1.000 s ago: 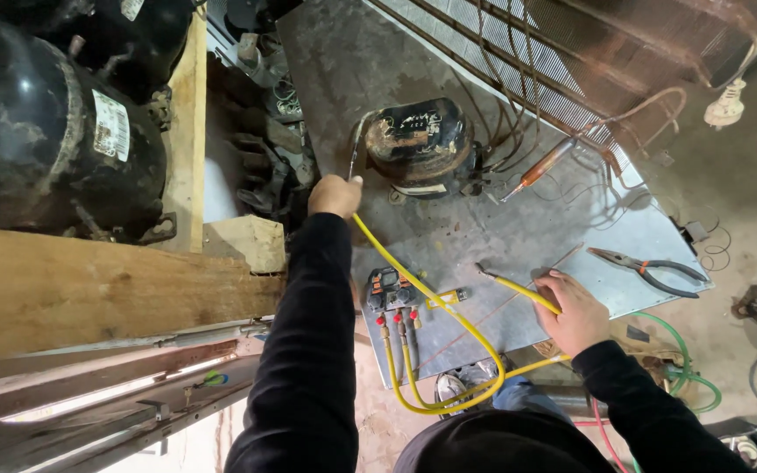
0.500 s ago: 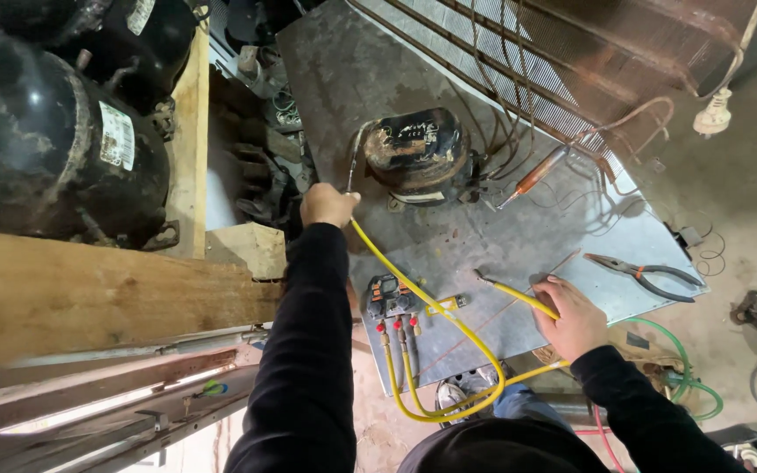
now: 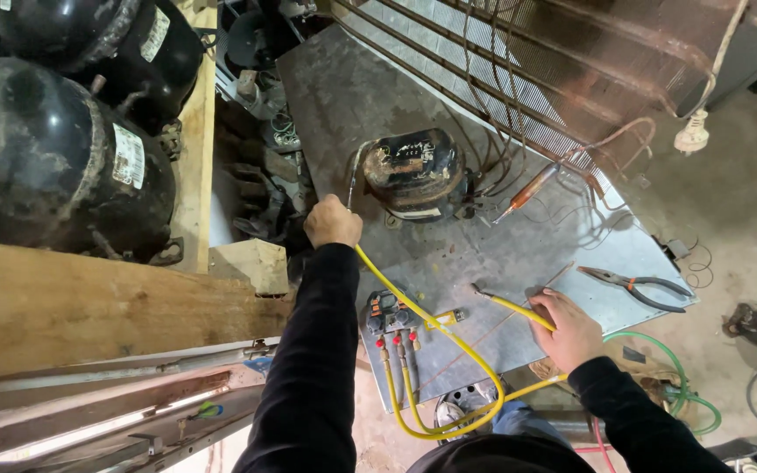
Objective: The person connects a yellow hose to a refrigerant manifold gauge set and then to a pink refrigerant cylinder. They then use a sponge to wipe a black compressor unit while holding the cylinder.
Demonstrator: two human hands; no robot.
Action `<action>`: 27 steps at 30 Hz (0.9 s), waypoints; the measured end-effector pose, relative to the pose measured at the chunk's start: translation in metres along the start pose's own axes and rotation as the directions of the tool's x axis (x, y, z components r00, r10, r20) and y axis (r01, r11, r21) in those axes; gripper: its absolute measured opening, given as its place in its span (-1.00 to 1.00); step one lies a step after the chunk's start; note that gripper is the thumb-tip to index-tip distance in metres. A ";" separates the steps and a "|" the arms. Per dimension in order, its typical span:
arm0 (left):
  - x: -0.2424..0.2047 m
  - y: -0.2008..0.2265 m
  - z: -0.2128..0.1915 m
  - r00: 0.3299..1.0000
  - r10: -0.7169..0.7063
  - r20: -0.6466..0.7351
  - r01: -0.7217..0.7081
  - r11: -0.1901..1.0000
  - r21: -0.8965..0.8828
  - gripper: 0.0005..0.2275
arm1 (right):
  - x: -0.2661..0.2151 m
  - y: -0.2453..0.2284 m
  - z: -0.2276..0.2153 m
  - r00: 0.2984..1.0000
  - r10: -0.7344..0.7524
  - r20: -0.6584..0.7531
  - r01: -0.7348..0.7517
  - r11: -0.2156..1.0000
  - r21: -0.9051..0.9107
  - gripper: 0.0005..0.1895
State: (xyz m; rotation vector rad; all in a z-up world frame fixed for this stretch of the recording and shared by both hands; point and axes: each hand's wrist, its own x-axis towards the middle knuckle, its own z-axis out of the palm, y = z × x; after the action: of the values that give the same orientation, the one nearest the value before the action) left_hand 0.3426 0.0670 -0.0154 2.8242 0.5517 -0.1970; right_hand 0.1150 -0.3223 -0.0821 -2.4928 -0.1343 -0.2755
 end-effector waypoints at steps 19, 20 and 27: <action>-0.019 0.018 0.021 0.965 0.214 -0.150 -0.095 0.823 0.559 -0.87 | -0.002 -0.008 -0.007 0.999 -0.002 0.036 0.002 1.000 0.003 -0.69; -0.037 0.030 0.002 0.967 0.202 -0.157 -0.082 0.824 0.560 -0.87 | -0.001 -0.009 -0.007 0.999 -0.013 0.040 0.013 1.000 0.010 -0.69; -0.215 0.061 -0.040 0.960 0.241 -0.141 -0.268 0.938 -0.221 -0.60 | 0.004 -0.076 -0.056 0.982 -0.161 0.094 0.141 0.971 0.193 -0.75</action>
State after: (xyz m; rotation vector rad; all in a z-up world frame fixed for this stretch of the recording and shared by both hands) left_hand 0.1724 -0.0525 0.0750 2.6466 0.2074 0.0738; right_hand 0.0973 -0.2947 0.0063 -2.3154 -0.3794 -0.1801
